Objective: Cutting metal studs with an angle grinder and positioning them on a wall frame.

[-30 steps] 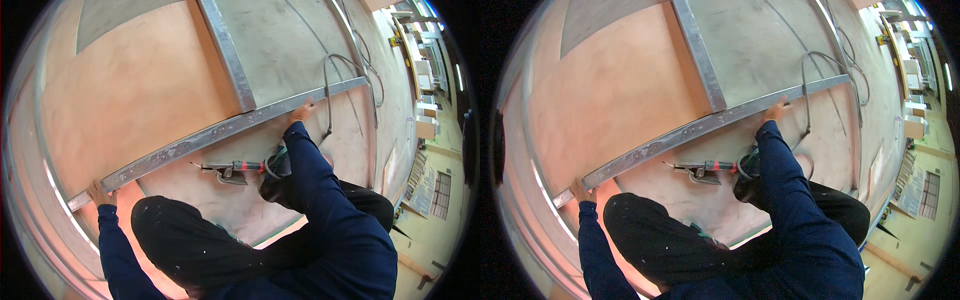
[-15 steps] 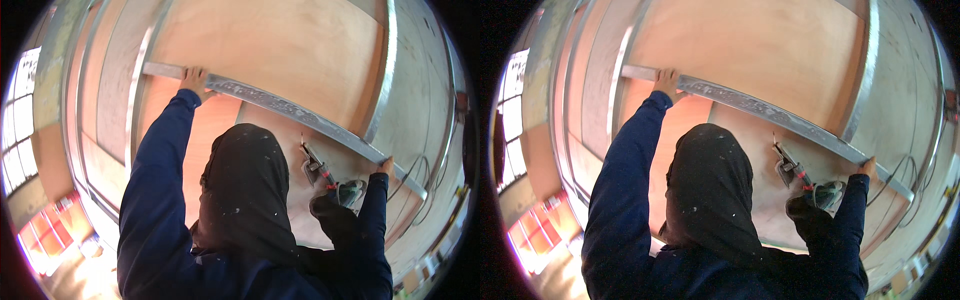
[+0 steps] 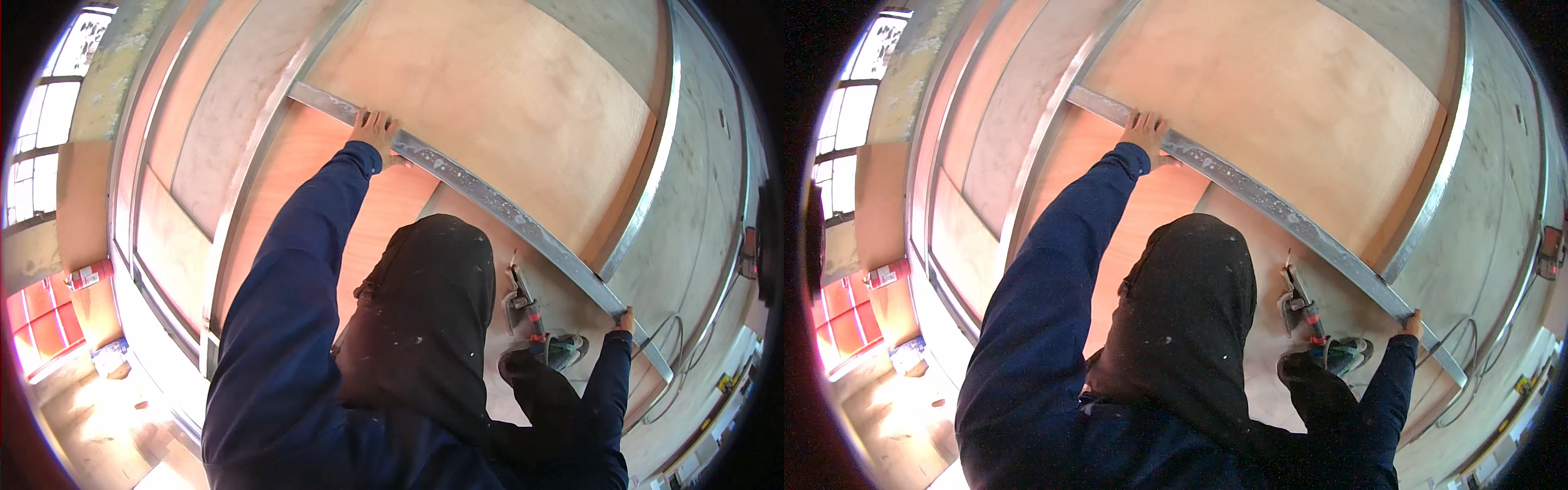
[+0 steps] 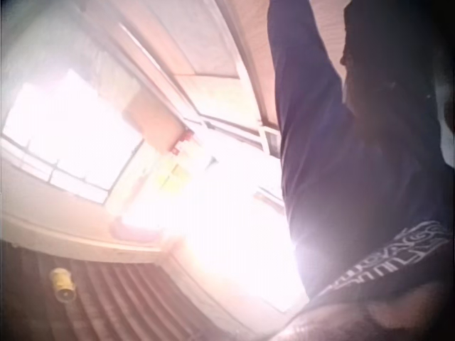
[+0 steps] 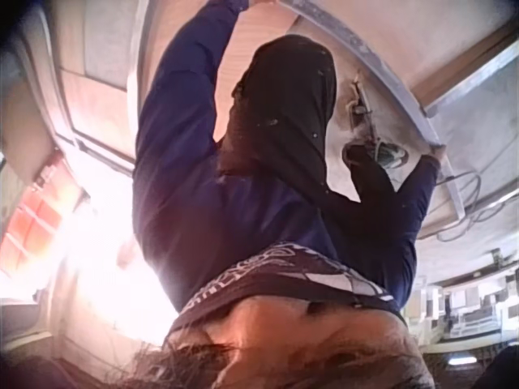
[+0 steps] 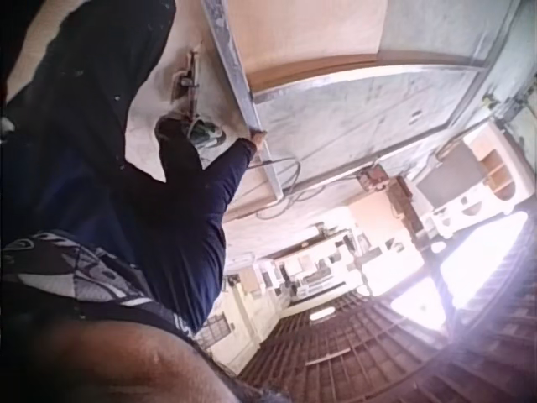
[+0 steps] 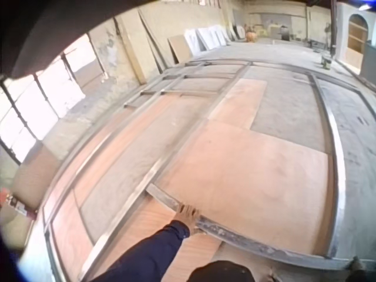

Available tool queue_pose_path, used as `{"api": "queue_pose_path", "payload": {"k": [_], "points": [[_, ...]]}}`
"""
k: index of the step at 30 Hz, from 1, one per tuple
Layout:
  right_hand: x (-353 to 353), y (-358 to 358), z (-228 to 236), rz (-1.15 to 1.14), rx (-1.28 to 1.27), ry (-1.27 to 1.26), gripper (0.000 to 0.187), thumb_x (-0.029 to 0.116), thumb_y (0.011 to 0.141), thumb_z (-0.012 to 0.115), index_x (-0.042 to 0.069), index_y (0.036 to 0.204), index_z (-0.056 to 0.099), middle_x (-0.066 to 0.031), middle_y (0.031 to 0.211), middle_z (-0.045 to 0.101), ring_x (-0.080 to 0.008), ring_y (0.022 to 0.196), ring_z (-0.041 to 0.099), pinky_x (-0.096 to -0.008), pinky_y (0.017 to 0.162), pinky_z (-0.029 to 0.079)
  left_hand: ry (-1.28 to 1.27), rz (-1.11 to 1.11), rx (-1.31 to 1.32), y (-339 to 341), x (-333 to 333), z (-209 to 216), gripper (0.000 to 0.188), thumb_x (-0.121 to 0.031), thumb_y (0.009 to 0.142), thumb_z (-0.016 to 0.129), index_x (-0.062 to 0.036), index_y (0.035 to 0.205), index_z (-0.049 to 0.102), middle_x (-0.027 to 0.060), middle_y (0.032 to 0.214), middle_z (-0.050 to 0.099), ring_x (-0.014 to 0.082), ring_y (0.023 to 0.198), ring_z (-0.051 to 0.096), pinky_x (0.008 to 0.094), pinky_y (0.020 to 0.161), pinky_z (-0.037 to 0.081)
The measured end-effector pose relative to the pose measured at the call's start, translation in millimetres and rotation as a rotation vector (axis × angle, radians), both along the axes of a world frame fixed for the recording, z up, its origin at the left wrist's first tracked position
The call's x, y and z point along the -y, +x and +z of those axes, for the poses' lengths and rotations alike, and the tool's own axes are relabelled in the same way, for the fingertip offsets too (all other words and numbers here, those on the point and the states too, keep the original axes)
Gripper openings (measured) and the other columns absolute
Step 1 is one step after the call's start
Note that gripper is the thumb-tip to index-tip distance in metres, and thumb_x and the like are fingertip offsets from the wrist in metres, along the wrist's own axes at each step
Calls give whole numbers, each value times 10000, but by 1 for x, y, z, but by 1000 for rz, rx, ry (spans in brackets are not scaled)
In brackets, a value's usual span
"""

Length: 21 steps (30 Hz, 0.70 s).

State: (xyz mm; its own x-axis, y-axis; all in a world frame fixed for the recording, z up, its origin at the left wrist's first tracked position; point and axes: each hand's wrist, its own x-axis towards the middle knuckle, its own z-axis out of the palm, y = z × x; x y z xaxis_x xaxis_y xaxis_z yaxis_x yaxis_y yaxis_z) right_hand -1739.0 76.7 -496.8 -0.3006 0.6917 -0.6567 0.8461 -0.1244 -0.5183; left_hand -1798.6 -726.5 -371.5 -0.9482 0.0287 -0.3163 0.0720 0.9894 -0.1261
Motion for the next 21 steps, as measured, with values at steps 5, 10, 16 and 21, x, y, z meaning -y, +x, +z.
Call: {"api": "queue_pose_path", "payload": {"k": [5,10,16,21], "points": [[-121,-43,70,996,624,765,569,499,910,478,-28,1049,640,-207,1022,667,-270,849,660,-378,714,500,28,-9,-13,-20,-18,-13,1063,-777,619,607,-75,1369,334,177,1308,380,347,1286,308,569,1094,131],[220,-130,85,852,-1090,348,299,156,852,634,7,1109,595,-106,1022,650,-235,932,610,-331,852,472,54,34,30,-18,-16,-8,1080,-758,618,630,-58,1377,313,178,1340,353,352,1310,278,574,1099,108],[510,-94,131,1989,-826,184,556,198,773,695,-34,1238,495,-233,1199,525,-376,1142,487,-425,962,419,272,362,-380,44,-10,-31,1035,-659,685,663,-45,1412,256,193,1438,265,365,1377,174,598,1098,72],[603,-91,141,2070,-797,281,664,177,757,703,-56,1303,404,-227,1258,469,-389,1184,440,-430,968,417,53,1026,-401,181,-10,-66,905,-623,794,560,-136,1476,220,183,1525,166,358,1420,99,618,1094,39]]}}
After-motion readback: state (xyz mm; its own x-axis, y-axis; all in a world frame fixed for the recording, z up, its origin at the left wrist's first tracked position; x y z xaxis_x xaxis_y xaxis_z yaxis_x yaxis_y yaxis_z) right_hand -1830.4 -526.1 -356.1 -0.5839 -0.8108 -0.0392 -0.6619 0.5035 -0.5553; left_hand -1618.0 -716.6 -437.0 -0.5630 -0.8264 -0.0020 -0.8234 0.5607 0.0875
